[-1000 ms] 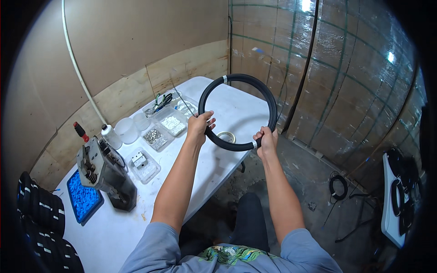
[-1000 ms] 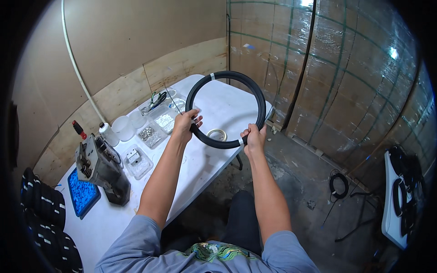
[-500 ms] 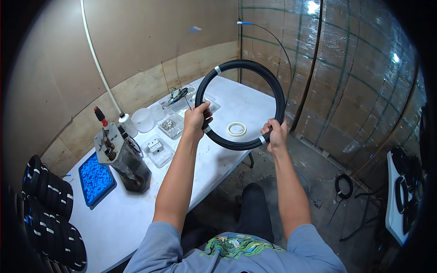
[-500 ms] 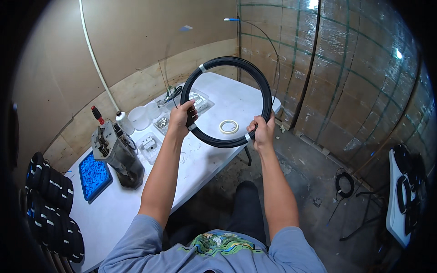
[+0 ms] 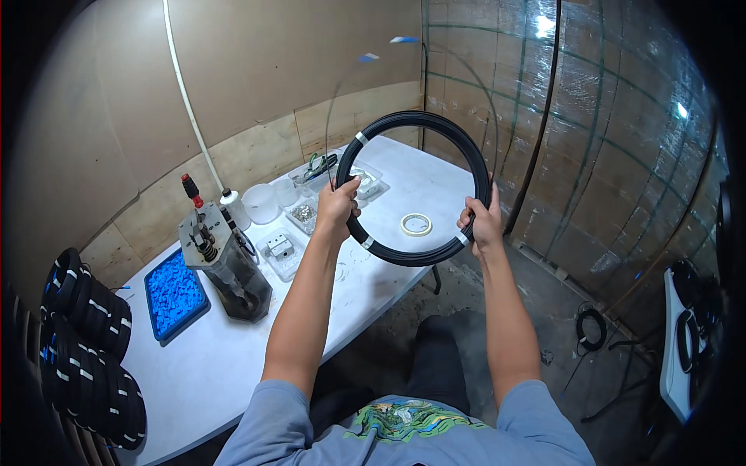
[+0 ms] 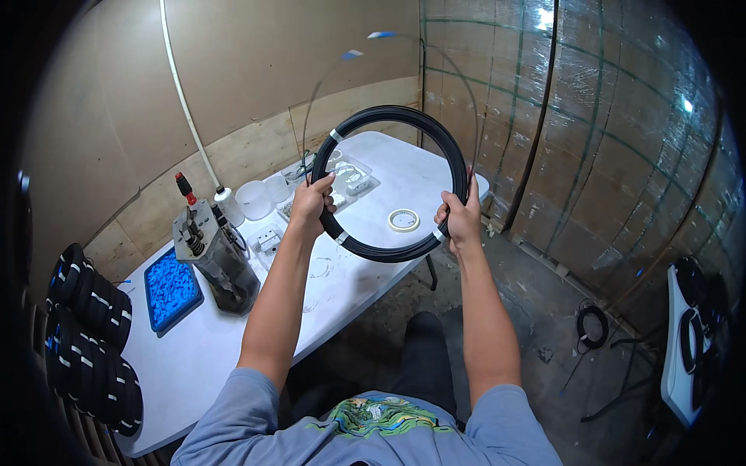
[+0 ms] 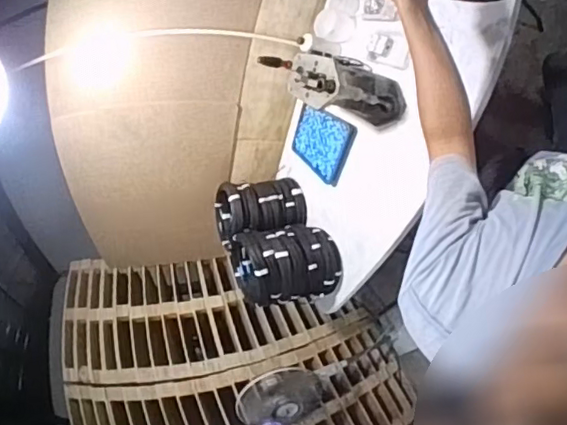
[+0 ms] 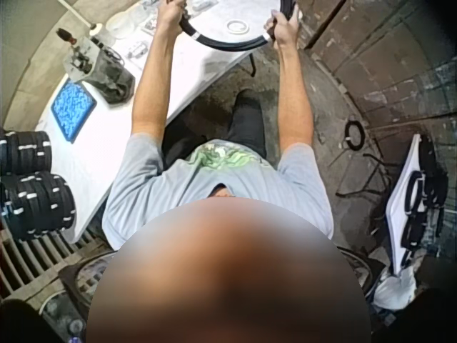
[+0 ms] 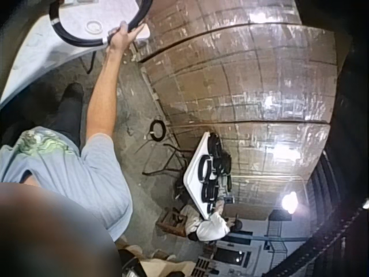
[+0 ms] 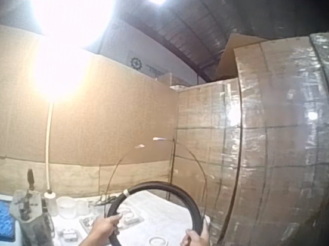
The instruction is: Winding black wire coils, securing them with tape, and processing the wire ends with a crimping machine.
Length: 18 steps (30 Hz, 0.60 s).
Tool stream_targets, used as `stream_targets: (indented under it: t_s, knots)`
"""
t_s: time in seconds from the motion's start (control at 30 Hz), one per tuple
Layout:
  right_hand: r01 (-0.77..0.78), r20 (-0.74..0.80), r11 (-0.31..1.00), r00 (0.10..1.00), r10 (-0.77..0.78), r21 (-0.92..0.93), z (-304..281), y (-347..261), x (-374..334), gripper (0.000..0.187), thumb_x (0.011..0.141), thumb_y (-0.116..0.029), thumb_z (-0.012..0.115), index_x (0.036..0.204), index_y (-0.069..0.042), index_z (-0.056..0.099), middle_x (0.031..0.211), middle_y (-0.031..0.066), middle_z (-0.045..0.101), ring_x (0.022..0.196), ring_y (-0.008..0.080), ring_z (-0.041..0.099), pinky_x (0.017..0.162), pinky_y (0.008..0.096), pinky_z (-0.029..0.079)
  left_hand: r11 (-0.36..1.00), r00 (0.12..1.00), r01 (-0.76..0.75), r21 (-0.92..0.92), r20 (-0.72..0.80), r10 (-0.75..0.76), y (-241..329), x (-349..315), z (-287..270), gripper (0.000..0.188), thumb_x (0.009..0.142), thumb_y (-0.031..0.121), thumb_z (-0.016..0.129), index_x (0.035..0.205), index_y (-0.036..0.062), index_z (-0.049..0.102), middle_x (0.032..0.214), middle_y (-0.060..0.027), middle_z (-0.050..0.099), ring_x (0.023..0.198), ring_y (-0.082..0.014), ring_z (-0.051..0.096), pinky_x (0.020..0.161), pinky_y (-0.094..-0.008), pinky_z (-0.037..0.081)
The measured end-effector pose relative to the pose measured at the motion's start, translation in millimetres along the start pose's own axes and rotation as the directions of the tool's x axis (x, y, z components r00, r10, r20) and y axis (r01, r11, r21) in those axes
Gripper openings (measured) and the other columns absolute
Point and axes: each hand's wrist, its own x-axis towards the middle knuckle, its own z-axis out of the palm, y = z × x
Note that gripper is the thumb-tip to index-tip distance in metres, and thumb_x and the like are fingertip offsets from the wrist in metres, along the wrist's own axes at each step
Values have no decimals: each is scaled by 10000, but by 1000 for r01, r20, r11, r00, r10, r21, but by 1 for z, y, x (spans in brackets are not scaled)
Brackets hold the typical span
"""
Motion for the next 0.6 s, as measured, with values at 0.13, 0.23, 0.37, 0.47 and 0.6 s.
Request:
stream_targets:
  t_s: [0.13, 0.23, 0.37, 0.47, 0.6]
  knots:
    - [12, -38, 1000, 999, -12, -4, 3, -1, 1, 723, 876, 31, 486, 1532, -170, 255, 678, 12, 454, 477, 96, 458, 436, 276, 426, 1000, 1000, -18, -2, 12, 18, 1, -3, 0, 149, 905, 136, 678, 872, 106, 535, 672, 50, 433, 510, -61, 378, 465, -248, 354]
    - [-15, -23, 999, 1000, 16, 30, 2, -2, 4, 710, 866, 42, 475, 1523, -154, 292, 651, 11, 457, 458, 93, 442, 415, 278, 413, 1000, 1000, -25, 0, 13, 25, -3, -3, -4, 146, 896, 146, 693, 900, 95, 557, 686, 44, 456, 516, -62, 403, 471, -249, 372]
    - [-29, 10, 999, 1000, 29, 46, -5, -11, 13, 686, 853, 45, 476, 1499, -149, 351, 620, 5, 433, 445, 91, 422, 401, 276, 402, 996, 996, -89, 8, 4, 89, -13, -8, 1, 296, 865, 136, 744, 1077, 50, 556, 756, 4, 548, 603, -89, 526, 535, -248, 439]
    - [55, 44, 998, 998, -53, -30, -10, -33, 22, 761, 843, 65, 488, 1539, -190, 312, 618, 4, 437, 449, 87, 403, 400, 268, 391, 991, 991, -130, 26, 12, 130, -18, -14, -1, 526, 852, 154, 773, 1257, 9, 471, 861, -48, 615, 718, -133, 608, 623, -279, 491]
    - [170, 110, 972, 982, -154, -159, -15, -78, 36, 862, 840, 86, 490, 1580, -270, 228, 632, 1, 443, 447, 75, 392, 406, 259, 400, 943, 996, 4, 332, 87, -35, -19, -21, -11, 884, 854, 377, 784, 1447, -65, 299, 1032, -125, 666, 855, -191, 666, 772, -351, 546]
